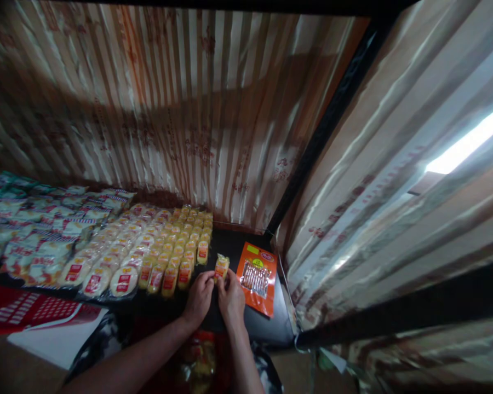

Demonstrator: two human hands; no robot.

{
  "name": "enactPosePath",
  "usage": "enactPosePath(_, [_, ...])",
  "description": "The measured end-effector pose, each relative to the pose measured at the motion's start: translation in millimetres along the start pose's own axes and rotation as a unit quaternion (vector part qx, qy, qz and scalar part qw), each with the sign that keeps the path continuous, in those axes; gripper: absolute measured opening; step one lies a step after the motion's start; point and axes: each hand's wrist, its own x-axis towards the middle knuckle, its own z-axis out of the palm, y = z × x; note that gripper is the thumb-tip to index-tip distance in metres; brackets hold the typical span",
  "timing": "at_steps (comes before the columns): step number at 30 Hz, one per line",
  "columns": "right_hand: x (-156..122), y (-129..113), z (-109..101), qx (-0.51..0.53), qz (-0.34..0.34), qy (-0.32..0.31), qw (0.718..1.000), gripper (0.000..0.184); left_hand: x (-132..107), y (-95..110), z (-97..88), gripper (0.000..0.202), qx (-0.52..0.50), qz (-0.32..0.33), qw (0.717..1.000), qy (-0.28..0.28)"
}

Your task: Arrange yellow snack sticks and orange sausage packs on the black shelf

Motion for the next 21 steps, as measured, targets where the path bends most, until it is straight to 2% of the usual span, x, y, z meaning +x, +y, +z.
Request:
enactPosePath(6, [28.6,1.3,3.8,-0.052,-0.03,-0.04,0.997,0.034,21.2,6.3,10.4,0.035,0.011,-0.028,1.0,-0.005])
enactPosePath(11, [50.0,8.2,13.6,-0.083,-0.044,-0.013,0.995,0.036,38.6,15.5,20.1,0.042,0.018,-0.043,0.998,-0.036])
enactPosePath(15, [71.2,10.3,18.5,-0.067,-0.052,-0.012,0.996,0.037,57.9,21.8,29.9,0.039,0.004,-0.05,0.999,-0.021])
enactPosePath(21, [102.4,10.2,24.8,-0.061,-0.053,-0.01,0.997,0.034,84.9,26.8,36.9,0.033,0.006,-0.025,1.0,-0.009])
